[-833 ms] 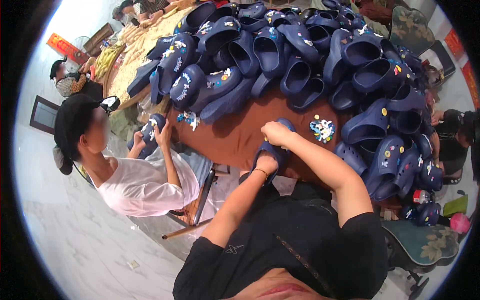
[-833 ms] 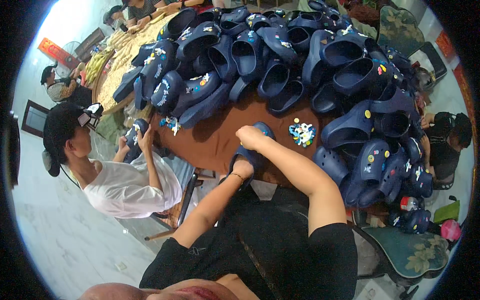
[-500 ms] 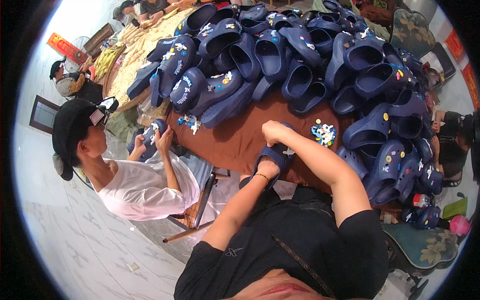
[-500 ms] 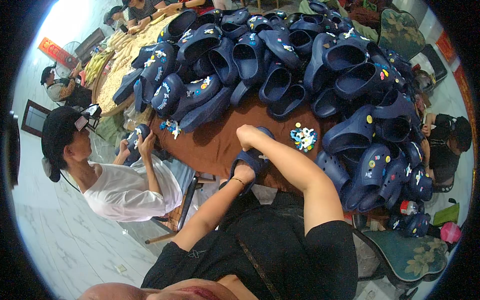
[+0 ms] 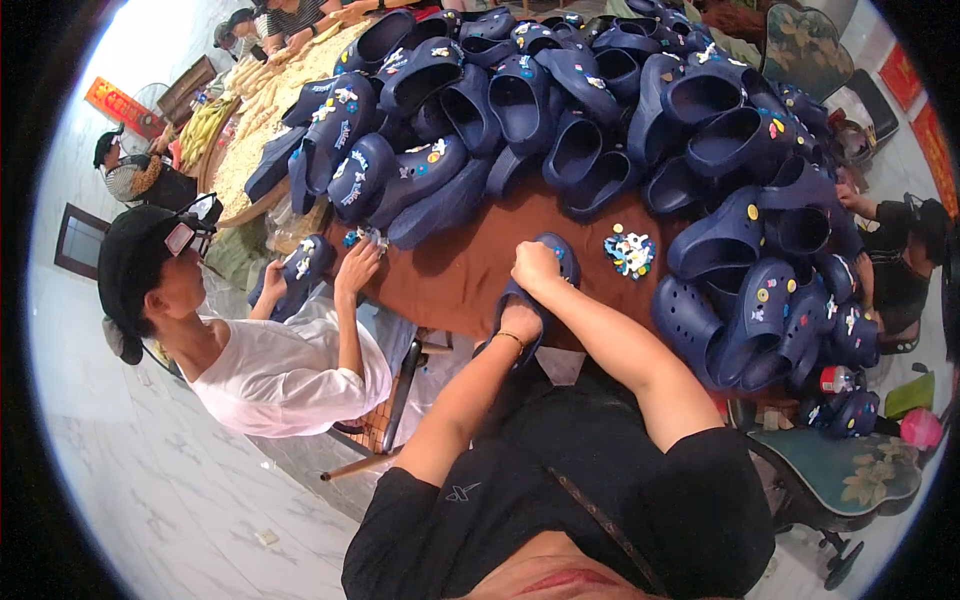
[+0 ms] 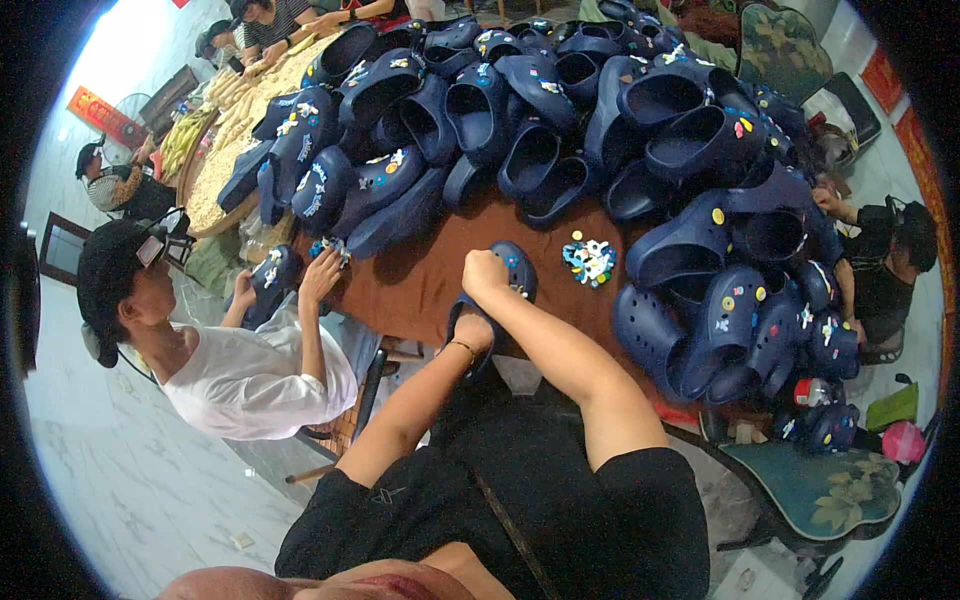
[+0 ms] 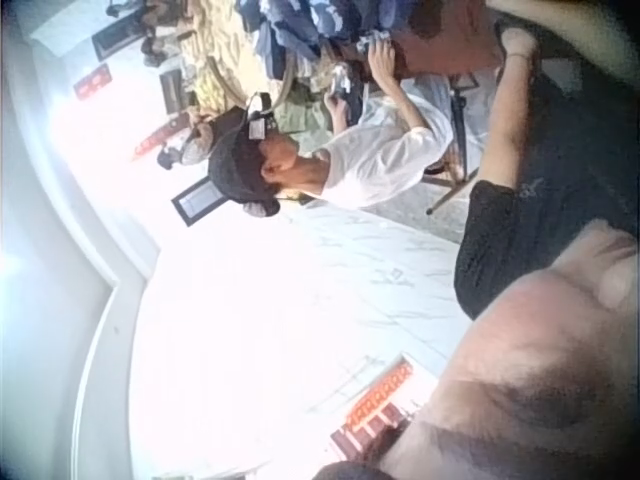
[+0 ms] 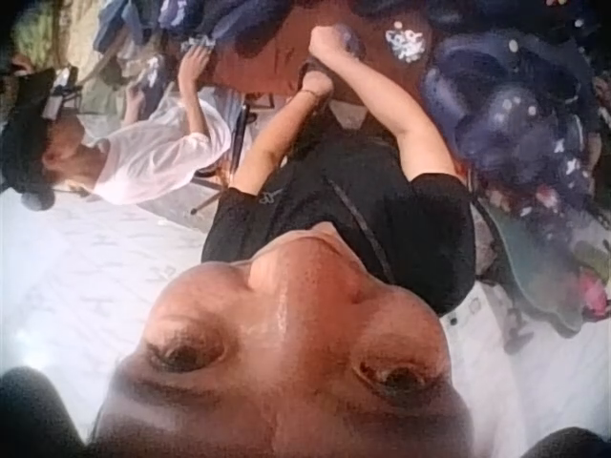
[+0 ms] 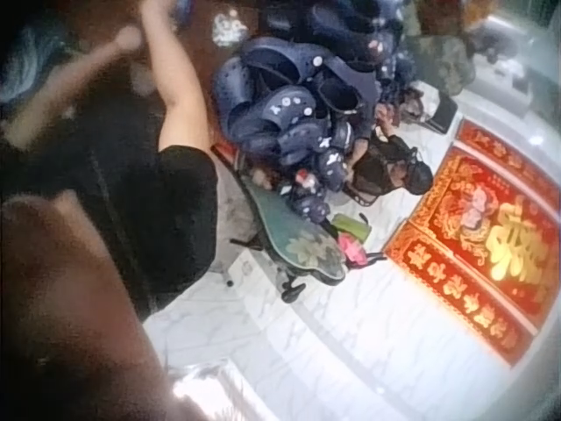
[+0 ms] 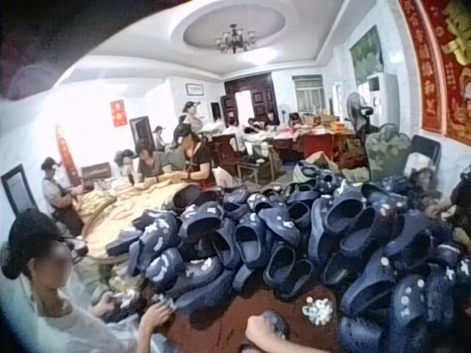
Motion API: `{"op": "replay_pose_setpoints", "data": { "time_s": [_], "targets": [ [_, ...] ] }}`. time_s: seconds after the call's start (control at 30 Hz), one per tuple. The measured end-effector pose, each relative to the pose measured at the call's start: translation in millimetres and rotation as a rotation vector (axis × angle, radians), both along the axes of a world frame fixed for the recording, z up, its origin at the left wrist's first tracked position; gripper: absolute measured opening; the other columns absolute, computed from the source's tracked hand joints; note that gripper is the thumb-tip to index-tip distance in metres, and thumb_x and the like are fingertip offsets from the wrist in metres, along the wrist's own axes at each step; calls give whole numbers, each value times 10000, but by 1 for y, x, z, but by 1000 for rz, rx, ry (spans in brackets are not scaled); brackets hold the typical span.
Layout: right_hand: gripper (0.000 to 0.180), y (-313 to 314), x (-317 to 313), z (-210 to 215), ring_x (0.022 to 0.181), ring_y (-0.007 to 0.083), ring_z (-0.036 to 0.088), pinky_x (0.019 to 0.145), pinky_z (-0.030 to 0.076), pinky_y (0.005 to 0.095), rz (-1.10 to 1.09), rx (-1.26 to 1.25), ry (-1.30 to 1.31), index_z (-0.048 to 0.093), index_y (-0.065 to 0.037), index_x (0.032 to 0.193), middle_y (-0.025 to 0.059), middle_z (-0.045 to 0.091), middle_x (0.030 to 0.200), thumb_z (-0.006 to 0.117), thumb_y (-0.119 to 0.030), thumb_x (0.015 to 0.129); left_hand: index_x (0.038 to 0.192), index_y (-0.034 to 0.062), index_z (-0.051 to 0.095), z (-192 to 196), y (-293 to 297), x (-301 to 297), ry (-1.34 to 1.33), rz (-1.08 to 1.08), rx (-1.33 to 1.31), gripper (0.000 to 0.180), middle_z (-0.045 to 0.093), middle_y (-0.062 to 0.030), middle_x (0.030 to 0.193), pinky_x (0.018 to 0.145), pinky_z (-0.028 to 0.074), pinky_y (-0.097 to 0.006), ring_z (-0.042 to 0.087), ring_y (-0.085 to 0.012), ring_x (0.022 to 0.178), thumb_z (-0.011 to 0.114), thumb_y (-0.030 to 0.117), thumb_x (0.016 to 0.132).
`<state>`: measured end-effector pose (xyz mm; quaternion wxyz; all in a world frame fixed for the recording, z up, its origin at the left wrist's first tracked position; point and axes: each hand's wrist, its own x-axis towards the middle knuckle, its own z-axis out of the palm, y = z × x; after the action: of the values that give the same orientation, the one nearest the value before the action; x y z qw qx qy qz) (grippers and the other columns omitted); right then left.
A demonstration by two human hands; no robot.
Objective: Attaching decorative charms to the holes of blue foam clogs.
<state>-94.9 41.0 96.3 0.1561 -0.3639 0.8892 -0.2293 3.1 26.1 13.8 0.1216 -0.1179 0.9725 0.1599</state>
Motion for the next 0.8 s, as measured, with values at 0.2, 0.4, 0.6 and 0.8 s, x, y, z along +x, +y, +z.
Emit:
{"op": "replay_pose_setpoints", "data": {
  "time_s": [0.2,0.4,0.6,0.8],
  "targets": [
    [198,25,-27,-3,781,346,606,733,478,422,153,-42,-72,653,-41,801,188,628,821,642,-211,700,875,7,665,2,-2,-1,-199,0,-126,298,627,-167,975,856,417,-382,587,-276,944,433,165,773],
    [300,45,-24,1,920,324,552,819,436,397,378,-290,21,608,-34,963,168,589,960,592,-182,703,1098,17,570,-29,-7,7,462,75,-243,379,535,-173,1163,958,304,-405,478,-308,1101,389,192,815],
    [421,60,-15,0,994,330,486,885,383,400,576,-242,150,567,-6,1055,170,548,1026,617,-157,666,1080,30,568,22,1,-2,-107,74,10,352,520,-170,1186,984,279,-408,452,-293,1137,427,174,792],
    [422,53,-24,17,1003,315,472,865,400,396,726,-37,195,563,8,1060,155,546,1023,599,-127,662,1072,30,575,27,3,2,-67,72,18,350,528,-168,1176,972,292,-404,457,-279,1134,430,176,788]
  ]
}}
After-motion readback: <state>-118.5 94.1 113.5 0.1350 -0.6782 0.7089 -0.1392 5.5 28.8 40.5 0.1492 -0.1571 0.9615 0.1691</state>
